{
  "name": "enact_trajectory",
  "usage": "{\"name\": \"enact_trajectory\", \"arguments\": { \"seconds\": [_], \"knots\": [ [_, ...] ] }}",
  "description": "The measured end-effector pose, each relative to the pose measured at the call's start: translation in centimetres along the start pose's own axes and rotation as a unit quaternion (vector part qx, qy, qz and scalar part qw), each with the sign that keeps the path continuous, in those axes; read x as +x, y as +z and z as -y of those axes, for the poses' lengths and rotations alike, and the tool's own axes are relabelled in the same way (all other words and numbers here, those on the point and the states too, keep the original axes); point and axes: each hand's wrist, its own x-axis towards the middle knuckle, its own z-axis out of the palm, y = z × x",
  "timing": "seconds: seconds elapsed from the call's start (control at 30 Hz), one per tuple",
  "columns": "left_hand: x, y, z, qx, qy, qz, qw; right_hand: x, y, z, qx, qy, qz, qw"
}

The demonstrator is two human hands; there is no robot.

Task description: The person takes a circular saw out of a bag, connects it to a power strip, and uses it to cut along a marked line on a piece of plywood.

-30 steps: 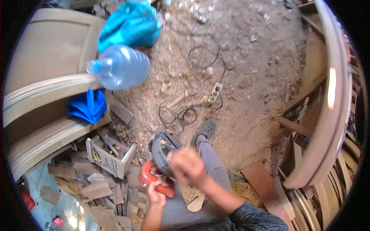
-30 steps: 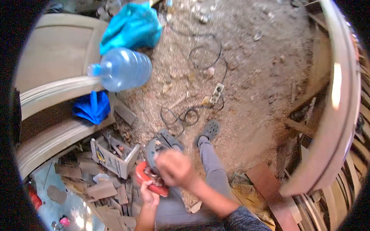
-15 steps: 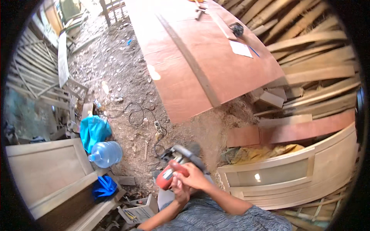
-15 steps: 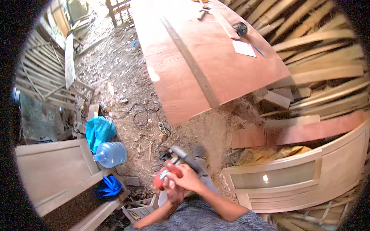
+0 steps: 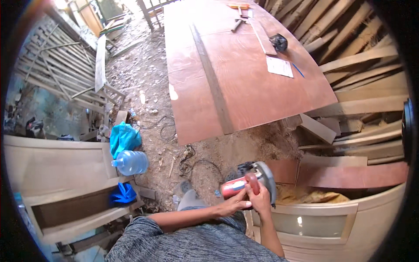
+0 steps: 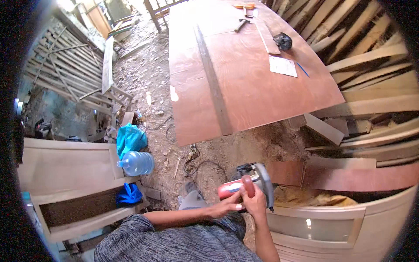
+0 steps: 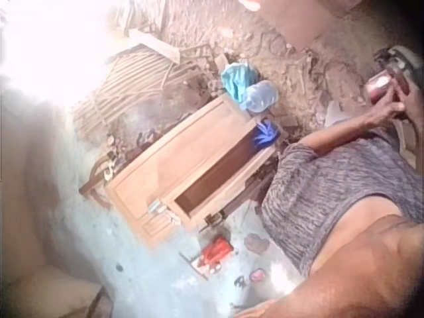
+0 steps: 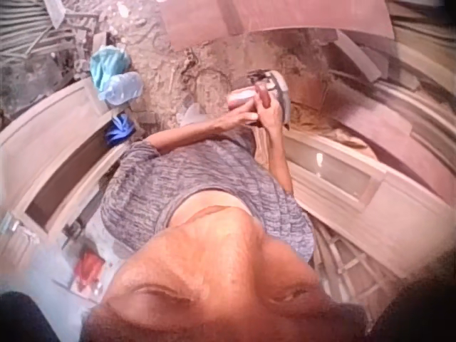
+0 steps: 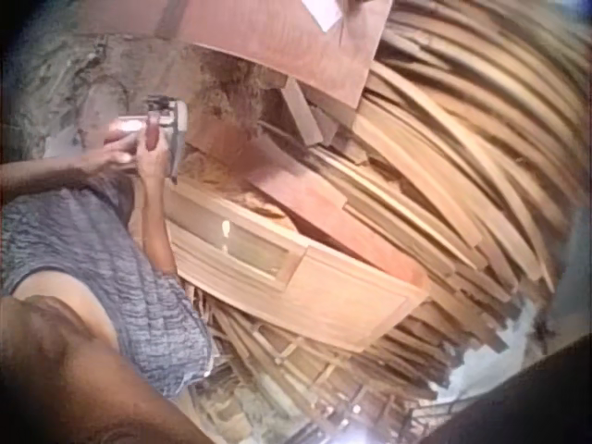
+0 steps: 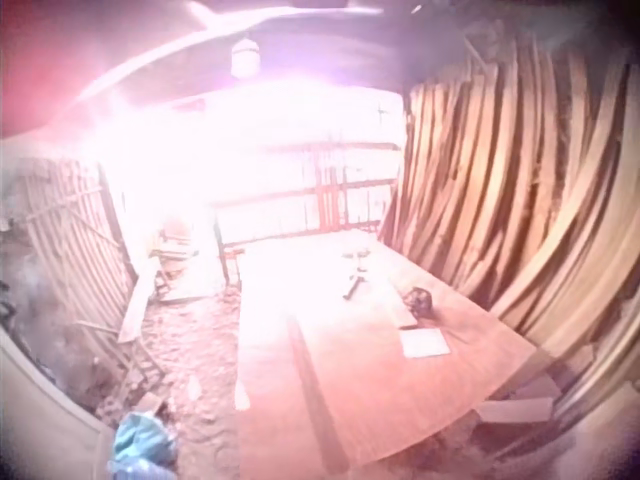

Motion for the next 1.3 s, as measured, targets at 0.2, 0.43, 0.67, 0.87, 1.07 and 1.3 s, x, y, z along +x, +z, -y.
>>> {"name": "enact_trajectory", "arguments": {
  "seconds": [0.2, 0.43, 0.67, 0.87, 1.07, 1.3],
  "knots": [
    [-1.9, -4.8, -7.3, 0.021, -0.02, -0.037, 0.999, 6.0, -5.5, -1.6, 0.047, 0.042, 0.016, 0.998],
    [-5.8, -15.4, -7.6, -0.023, 0.079, -0.426, 0.901, 8.8, -5.3, 5.6, 0.154, 0.026, -0.016, 0.988],
    [-6.0, -25.0, -7.2, -0.023, 0.142, -0.575, 0.806, 14.7, 0.3, 8.5, 0.159, 0.029, -0.001, 0.987],
    [-5.5, -28.7, -3.5, -0.016, 0.129, -0.664, 0.737, 17.3, 2.5, 7.8, 0.073, -0.002, 0.015, 0.997],
    [-1.4, -30.0, -3.2, 0.205, 0.107, -0.693, 0.683, 18.1, 2.4, 7.0, 0.104, 0.024, 0.065, 0.992],
    [6.3, -29.2, -5.9, 0.454, 0.191, -0.522, 0.697, 18.0, 3.7, 6.8, 0.093, 0.054, 0.044, 0.993]
  ]
}}
